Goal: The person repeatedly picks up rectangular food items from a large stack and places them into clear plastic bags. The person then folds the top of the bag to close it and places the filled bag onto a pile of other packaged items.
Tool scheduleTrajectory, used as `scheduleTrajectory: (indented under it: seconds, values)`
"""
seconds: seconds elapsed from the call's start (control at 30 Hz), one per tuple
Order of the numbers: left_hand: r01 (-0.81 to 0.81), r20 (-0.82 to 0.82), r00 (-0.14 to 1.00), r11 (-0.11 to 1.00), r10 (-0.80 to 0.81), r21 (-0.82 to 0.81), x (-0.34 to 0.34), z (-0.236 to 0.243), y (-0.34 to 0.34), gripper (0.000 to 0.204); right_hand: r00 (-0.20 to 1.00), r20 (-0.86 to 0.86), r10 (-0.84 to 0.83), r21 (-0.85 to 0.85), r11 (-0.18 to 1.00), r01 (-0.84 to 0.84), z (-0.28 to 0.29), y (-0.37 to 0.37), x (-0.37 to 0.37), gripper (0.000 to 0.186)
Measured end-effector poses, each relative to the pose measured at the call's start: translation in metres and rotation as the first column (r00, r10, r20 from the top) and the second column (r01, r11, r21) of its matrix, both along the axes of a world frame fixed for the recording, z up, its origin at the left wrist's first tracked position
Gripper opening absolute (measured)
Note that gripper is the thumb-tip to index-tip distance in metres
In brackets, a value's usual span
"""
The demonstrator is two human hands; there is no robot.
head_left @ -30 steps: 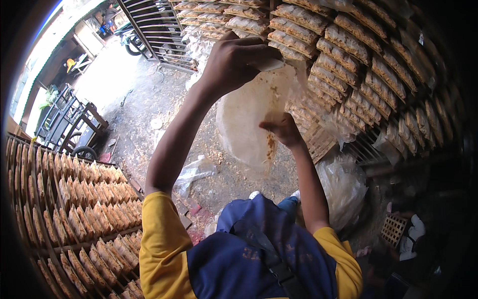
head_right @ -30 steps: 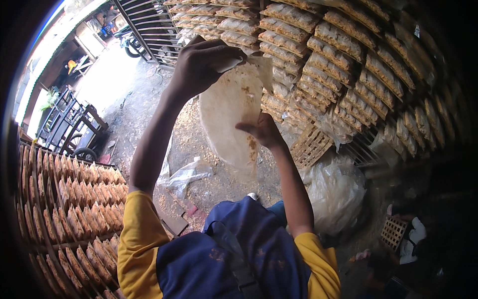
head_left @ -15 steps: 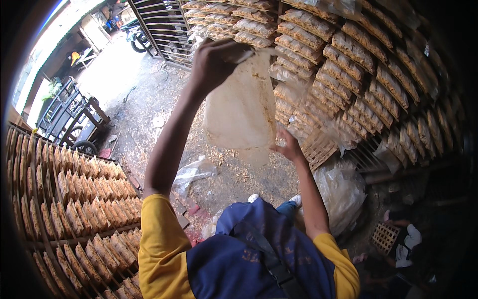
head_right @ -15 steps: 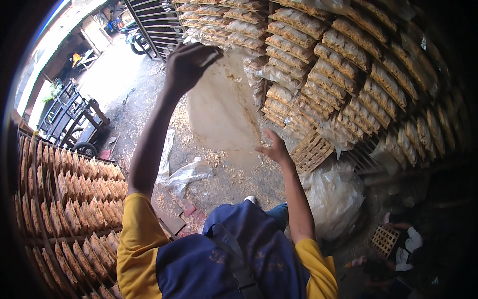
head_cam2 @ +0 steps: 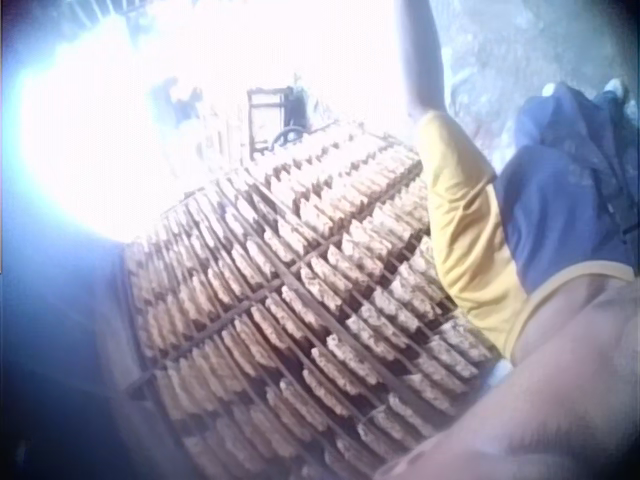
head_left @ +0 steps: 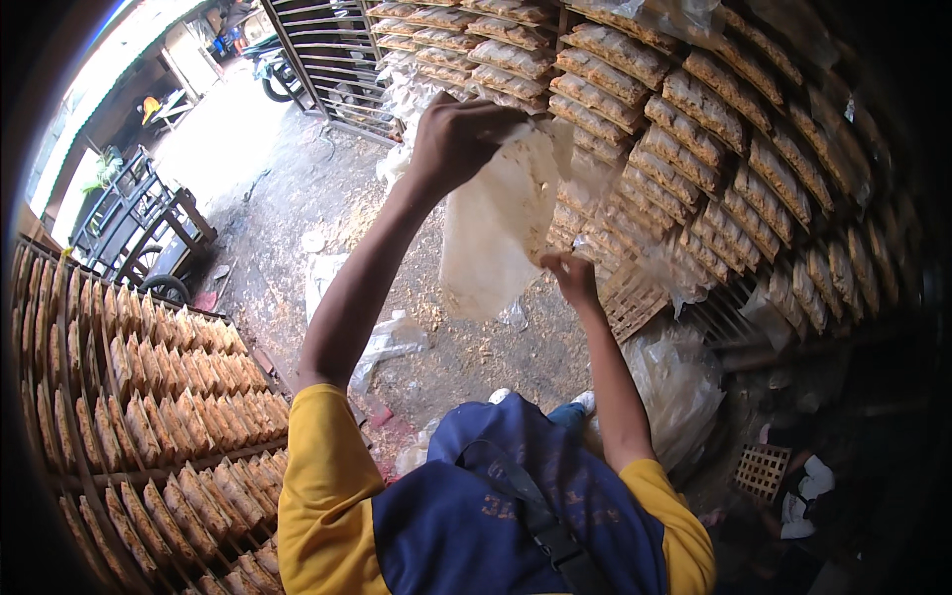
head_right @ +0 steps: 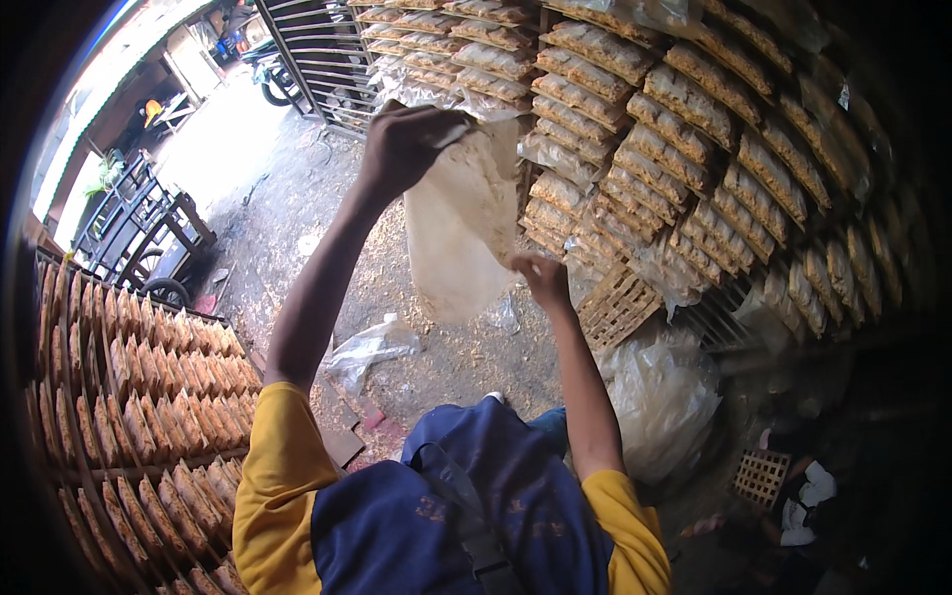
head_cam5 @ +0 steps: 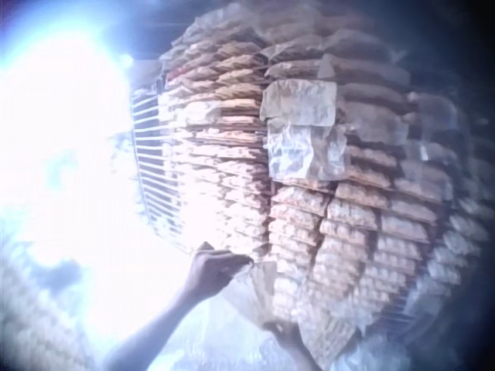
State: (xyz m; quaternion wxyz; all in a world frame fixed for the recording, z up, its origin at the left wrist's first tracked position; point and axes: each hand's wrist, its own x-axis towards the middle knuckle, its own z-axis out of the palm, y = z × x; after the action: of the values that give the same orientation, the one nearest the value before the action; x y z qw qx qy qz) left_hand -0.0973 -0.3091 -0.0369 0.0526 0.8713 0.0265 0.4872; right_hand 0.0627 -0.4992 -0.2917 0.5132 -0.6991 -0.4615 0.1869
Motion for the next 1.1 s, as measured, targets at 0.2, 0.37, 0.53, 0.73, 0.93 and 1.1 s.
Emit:
scheduleTrajectory:
  seconds: [0.2,0.37,0.53,0.73,0.93,1.1]
  values:
    - [-0.039,-0.040,0.998,0.999,0.038,-0.022,0.003,-0.001,0.009,0.018,0.997,0.038,-0.062,0.035,0.998,0.061,-0.051,-0.024,0.018,0.073]
    - [0.184,-0.190,0.964,0.982,-0.186,-0.031,0.012,-0.016,-0.028,0.021,0.979,0.141,0.145,0.341,0.922,-0.186,0.152,0.027,-0.005,0.076]
    - [0.129,-0.054,0.991,0.984,-0.123,0.124,0.008,0.029,-0.033,0.028,0.988,0.030,0.154,0.190,0.969,-0.157,0.119,0.038,0.011,0.046]
    - [-0.128,0.084,0.988,0.992,0.127,0.007,-0.019,0.071,0.011,0.015,0.997,-0.079,0.023,-0.177,0.984,-0.037,-0.085,-0.035,0.042,0.047]
    - [-0.015,0.021,1.000,1.000,0.015,0.022,-0.004,0.029,0.012,0.013,0.977,0.082,0.198,-0.237,0.956,-0.174,-0.057,-0.039,0.060,0.103]
    - [0.125,-0.132,0.984,0.992,-0.122,0.017,0.023,0.001,-0.030,0.022,0.994,0.095,0.060,0.105,0.992,-0.070,0.139,0.007,0.011,0.060]
